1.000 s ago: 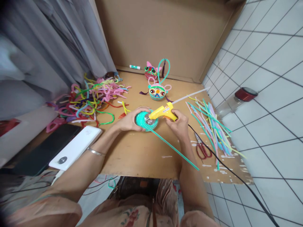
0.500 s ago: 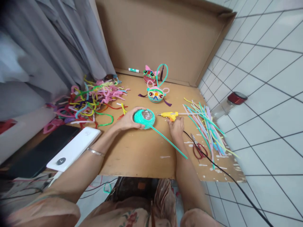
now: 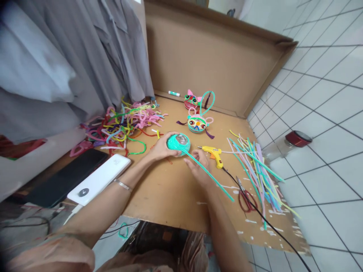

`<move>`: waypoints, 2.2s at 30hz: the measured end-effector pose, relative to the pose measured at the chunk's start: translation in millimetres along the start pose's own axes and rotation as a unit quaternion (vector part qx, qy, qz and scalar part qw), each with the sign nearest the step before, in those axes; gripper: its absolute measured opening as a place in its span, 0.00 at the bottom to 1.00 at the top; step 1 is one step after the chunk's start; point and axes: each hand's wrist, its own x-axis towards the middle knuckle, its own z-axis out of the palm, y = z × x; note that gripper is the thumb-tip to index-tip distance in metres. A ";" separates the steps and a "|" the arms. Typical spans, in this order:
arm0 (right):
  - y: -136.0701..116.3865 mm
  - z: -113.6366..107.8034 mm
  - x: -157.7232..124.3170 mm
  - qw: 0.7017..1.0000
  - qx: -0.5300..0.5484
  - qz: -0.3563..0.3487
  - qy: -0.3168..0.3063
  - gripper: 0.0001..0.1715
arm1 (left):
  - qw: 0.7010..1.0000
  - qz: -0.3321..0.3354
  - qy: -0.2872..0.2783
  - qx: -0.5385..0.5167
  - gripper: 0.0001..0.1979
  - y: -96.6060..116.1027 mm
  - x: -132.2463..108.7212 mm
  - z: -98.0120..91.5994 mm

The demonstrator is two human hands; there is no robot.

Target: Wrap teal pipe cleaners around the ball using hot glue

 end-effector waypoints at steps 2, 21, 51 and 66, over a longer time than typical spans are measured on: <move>-15.7 8.9 -1.4 0.988 0.144 0.058 0.013 0.22 | 1.000 0.008 0.007 0.017 0.38 0.8 -0.2 0.9; -36.4 16.3 68.5 0.898 0.381 0.217 0.025 0.24 | 1.000 -0.003 -0.012 0.009 0.38 8.8 -3.6 7.5; -23.7 18.1 73.8 0.981 0.164 0.099 -0.015 0.08 | 0.998 -0.019 -0.050 -0.041 0.40 7.0 -2.9 3.8; -13.3 18.3 76.0 0.996 0.066 0.043 -0.027 0.03 | 0.995 -0.048 -0.061 -0.058 0.42 9.4 -3.8 2.4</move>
